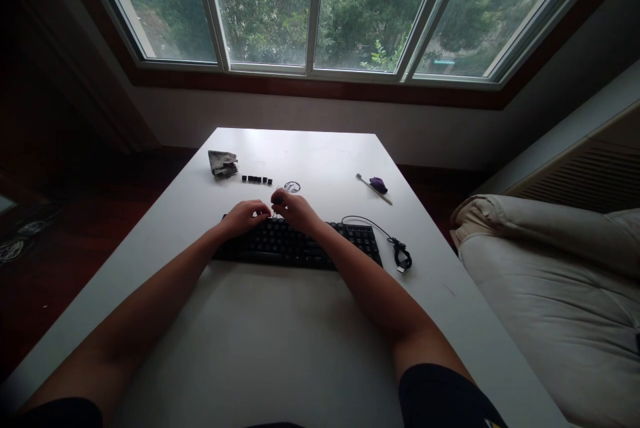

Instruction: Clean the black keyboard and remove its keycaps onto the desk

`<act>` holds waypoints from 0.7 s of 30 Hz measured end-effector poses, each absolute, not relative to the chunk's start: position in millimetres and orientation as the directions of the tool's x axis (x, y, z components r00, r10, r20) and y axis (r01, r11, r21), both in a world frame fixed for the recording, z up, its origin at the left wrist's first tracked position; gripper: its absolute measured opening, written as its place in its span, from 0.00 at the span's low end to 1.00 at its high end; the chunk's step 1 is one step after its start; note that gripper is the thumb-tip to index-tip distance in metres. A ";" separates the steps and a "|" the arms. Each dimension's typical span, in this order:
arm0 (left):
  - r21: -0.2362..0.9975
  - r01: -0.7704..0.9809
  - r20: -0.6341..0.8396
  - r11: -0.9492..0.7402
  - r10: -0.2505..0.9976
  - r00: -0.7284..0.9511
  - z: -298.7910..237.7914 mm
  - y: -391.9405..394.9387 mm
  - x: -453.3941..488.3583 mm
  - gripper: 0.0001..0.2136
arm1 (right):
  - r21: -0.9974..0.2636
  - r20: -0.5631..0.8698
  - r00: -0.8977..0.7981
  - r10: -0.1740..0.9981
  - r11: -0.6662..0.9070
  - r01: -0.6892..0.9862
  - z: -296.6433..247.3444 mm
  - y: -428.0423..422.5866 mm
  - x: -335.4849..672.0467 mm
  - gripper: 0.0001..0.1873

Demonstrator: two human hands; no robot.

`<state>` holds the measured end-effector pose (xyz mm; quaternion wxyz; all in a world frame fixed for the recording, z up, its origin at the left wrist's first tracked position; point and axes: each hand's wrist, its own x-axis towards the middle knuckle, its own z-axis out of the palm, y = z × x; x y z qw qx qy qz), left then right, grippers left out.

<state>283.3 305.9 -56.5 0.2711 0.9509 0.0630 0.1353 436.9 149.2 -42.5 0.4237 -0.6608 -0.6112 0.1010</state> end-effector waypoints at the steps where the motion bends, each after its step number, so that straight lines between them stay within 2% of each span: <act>1: 0.532 0.049 0.222 -0.846 0.195 0.955 -56.2 305.7 283.2 0.08 | -0.683 0.386 0.229 0.894 0.110 0.722 -43.1 149.4 437.0 0.08; 21: 0.523 0.053 0.212 -0.851 0.190 0.959 -52.6 303.2 282.1 0.08 | -0.636 0.366 -0.042 0.930 0.283 0.718 -31.3 145.1 443.3 0.08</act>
